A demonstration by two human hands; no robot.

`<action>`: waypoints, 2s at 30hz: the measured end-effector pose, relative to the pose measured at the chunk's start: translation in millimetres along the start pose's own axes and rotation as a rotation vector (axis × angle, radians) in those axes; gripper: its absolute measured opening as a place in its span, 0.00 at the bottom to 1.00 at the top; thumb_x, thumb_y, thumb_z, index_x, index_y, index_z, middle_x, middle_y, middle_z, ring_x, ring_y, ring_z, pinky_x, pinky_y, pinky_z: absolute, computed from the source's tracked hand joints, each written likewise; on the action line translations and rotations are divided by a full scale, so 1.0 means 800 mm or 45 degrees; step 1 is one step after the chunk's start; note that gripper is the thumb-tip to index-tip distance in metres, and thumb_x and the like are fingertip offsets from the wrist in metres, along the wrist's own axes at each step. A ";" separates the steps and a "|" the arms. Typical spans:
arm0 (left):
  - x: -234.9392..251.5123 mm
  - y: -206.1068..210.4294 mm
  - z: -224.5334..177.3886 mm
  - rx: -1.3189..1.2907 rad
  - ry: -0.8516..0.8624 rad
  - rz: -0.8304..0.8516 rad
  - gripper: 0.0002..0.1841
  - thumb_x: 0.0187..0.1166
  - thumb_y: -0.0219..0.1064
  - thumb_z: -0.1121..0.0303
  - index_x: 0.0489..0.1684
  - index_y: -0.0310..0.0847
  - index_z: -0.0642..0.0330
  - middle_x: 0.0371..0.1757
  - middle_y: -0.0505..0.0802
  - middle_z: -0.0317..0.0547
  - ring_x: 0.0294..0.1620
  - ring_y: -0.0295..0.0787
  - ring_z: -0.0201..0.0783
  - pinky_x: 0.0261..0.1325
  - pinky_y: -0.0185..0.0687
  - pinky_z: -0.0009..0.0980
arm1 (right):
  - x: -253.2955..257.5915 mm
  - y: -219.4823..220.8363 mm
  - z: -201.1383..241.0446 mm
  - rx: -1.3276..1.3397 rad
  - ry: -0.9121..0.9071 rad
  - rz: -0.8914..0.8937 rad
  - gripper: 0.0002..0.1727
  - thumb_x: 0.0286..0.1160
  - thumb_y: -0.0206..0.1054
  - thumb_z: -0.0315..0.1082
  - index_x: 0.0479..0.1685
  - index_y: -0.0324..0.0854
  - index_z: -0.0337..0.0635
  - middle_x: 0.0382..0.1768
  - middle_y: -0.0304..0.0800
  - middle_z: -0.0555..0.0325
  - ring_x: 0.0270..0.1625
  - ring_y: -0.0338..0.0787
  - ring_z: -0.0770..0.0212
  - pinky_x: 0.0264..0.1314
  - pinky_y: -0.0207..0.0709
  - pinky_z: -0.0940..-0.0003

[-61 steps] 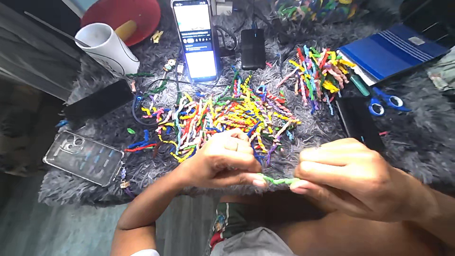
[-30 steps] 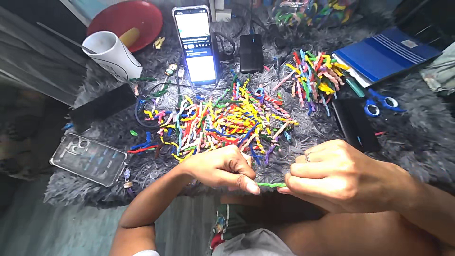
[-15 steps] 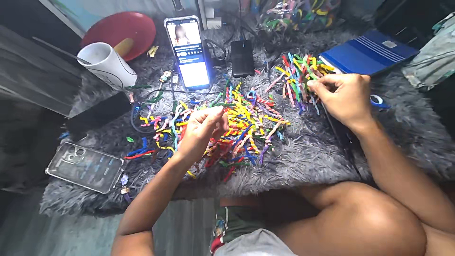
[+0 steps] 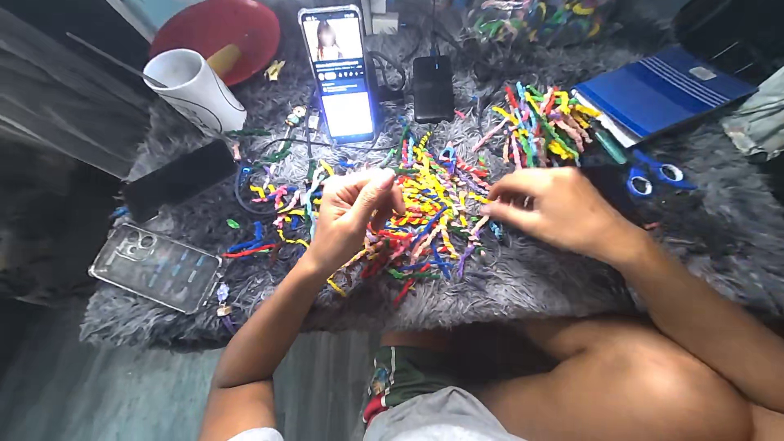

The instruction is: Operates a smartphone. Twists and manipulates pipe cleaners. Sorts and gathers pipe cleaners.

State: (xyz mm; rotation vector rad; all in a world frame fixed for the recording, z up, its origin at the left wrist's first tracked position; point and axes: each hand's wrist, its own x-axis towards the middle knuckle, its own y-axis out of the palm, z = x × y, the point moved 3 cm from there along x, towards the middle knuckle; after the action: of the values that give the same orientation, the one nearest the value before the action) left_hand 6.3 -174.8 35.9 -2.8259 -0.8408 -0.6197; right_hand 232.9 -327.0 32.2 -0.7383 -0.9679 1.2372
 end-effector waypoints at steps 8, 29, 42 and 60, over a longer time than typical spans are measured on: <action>-0.012 0.029 0.007 0.089 -0.009 0.204 0.18 0.90 0.53 0.72 0.24 0.80 0.61 0.19 0.81 0.30 0.17 0.70 0.17 0.22 0.67 0.13 | -0.003 0.037 0.008 0.008 -0.268 0.341 0.06 0.70 0.75 0.28 0.44 0.93 0.43 0.42 0.89 0.51 0.37 0.91 0.53 0.38 0.86 0.54; -0.014 0.045 0.018 0.409 0.150 0.219 0.11 0.85 0.60 0.71 0.40 0.87 0.69 0.37 0.91 0.42 0.40 0.86 0.24 0.49 0.83 0.23 | -0.003 -0.004 0.040 -0.454 -0.103 -0.200 0.10 0.79 0.65 0.24 0.50 0.91 0.34 0.41 0.88 0.37 0.42 0.88 0.32 0.32 0.77 0.43; -0.022 0.051 0.014 0.483 0.422 0.210 0.10 0.84 0.63 0.74 0.36 0.88 0.69 0.35 0.92 0.44 0.46 0.85 0.29 0.63 0.74 0.30 | -0.019 -0.005 0.104 -0.300 -0.485 -0.462 0.10 0.83 0.65 0.30 0.39 0.92 0.37 0.31 0.90 0.48 0.36 0.87 0.50 0.31 0.71 0.61; -0.023 0.042 0.004 0.652 0.617 0.107 0.14 0.86 0.58 0.67 0.40 0.90 0.65 0.43 0.93 0.45 0.53 0.84 0.32 0.70 0.67 0.36 | -0.021 -0.012 0.102 -0.135 -0.445 -0.456 0.11 0.81 0.66 0.31 0.37 0.93 0.37 0.26 0.88 0.53 0.32 0.85 0.58 0.30 0.71 0.69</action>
State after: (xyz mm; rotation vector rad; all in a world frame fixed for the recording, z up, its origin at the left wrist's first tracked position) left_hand 11.6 -211.6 25.1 -2.1154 -0.6646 -0.8780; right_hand 162.3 -348.8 72.0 -0.4087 -1.3950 1.0197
